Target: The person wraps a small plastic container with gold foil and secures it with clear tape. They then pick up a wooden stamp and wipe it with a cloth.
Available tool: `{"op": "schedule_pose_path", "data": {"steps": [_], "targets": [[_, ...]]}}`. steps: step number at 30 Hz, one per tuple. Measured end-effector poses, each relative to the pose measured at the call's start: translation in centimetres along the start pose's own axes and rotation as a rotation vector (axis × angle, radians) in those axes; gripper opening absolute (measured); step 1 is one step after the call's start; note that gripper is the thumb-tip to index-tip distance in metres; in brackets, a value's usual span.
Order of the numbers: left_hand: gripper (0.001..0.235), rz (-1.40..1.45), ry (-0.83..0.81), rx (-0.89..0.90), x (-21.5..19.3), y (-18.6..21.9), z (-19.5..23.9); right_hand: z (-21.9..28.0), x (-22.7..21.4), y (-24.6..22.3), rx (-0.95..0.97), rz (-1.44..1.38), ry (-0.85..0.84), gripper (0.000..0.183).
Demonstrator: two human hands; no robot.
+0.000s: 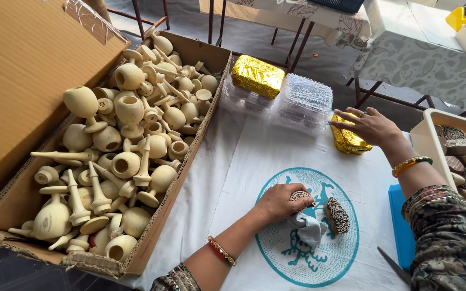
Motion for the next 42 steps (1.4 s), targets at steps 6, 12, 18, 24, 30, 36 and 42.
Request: {"op": "schedule_pose_path", "data": {"steps": [6,12,18,24,30,36,42], "targets": [[0.046,-0.012,0.013,0.010,-0.1,-0.1,-0.3,2.3,-4.9,0.6,0.063,0.014,-0.139,0.104],[0.046,-0.011,0.014,0.009,0.0,0.1,-0.1,0.3,2.7,3.4,0.370,-0.721,-0.146,0.108],[0.046,-0.007,0.005,-0.023,-0.1,0.0,0.0,-1.0,4.5,2.7,0.463,-1.012,0.023,0.111],[0.045,-0.023,0.032,0.036,0.1,0.0,-0.3,-0.4,3.7,2.2,0.454,-1.063,0.120,0.109],[0.046,-0.020,0.024,0.017,-0.2,0.0,-0.1,-0.4,2.0,3.6,0.419,-1.043,0.188,0.106],[0.044,-0.001,0.000,0.027,-0.3,0.5,0.4,-0.9,-16.7,4.6,0.342,-0.846,0.610,0.074],[0.041,0.047,0.044,0.089,-0.4,0.3,0.6,-11.2,-29.8,-0.3,0.044,-0.954,0.742,0.106]]}}
Point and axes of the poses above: each hand's wrist, its own z-axis away from the middle knuckle, its own x-axis out of the palm, y = z × x, the point moved 8 cm from there along -z, towards the middle knuckle, and after that the axes turned 8 degrees about -x, right-handed, at the moved point
